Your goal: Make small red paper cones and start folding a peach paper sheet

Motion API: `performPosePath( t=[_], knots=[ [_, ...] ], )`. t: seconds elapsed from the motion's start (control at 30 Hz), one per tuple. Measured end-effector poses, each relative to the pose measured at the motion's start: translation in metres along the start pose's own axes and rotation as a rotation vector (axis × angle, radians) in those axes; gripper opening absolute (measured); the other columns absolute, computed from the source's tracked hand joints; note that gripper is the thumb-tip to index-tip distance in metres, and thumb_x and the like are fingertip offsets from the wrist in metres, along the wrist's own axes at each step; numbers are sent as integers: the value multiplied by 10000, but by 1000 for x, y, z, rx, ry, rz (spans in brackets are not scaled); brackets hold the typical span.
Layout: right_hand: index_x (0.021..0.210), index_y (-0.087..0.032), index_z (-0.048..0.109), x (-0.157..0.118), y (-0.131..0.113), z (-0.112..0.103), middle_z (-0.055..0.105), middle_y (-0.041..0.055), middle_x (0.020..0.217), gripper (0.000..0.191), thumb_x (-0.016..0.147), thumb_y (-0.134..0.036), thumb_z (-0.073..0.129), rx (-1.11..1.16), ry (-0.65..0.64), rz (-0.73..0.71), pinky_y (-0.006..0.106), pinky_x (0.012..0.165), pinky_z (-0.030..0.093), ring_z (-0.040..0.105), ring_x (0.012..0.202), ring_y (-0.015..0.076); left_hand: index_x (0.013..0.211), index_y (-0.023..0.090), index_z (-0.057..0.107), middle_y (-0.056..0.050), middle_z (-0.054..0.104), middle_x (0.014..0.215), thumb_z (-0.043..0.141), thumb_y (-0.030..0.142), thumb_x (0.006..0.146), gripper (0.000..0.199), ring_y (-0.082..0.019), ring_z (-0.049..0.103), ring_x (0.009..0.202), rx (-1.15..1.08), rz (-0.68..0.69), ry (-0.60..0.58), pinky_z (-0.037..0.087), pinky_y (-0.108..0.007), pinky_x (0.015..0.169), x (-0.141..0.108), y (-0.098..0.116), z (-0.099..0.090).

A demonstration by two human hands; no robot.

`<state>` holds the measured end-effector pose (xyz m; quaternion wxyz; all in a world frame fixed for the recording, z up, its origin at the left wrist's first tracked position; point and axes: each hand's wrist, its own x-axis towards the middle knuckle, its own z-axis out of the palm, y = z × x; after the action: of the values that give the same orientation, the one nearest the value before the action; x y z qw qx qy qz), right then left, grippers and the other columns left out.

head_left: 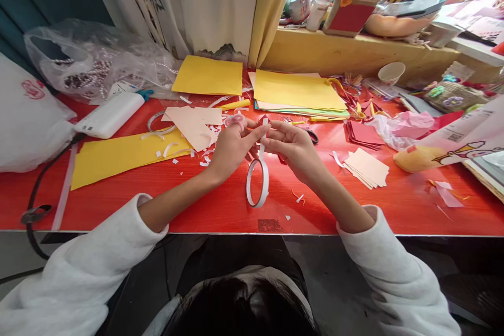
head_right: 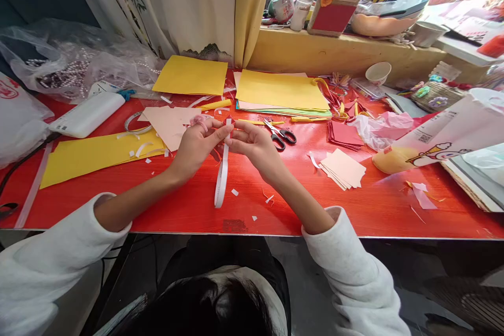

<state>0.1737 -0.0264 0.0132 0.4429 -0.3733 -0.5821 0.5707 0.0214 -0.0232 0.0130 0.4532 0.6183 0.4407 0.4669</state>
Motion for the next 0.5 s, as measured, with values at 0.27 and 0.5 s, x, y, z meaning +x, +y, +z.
performPosePath(
  t=[0.27, 0.5],
  knots=[
    [1218, -232, 486, -3, -7, 3, 711, 27, 911, 494, 767, -216, 689, 34, -38, -21, 356, 757, 578, 700, 883, 201, 719, 168, 606, -12, 600, 691, 548, 568, 835, 421, -99, 572, 653, -92, 78, 25, 488, -214, 599, 6, -1, -4],
    [1279, -242, 463, -4, -8, 3, 702, 0, 832, 532, 792, -223, 675, -84, 4, 25, 300, 651, 566, 683, 769, 166, 763, 160, 625, 3, 598, 707, 679, 388, 786, 236, -100, 568, 699, -54, 108, 6, 491, -236, 703, 4, 4, -5]
  ],
)
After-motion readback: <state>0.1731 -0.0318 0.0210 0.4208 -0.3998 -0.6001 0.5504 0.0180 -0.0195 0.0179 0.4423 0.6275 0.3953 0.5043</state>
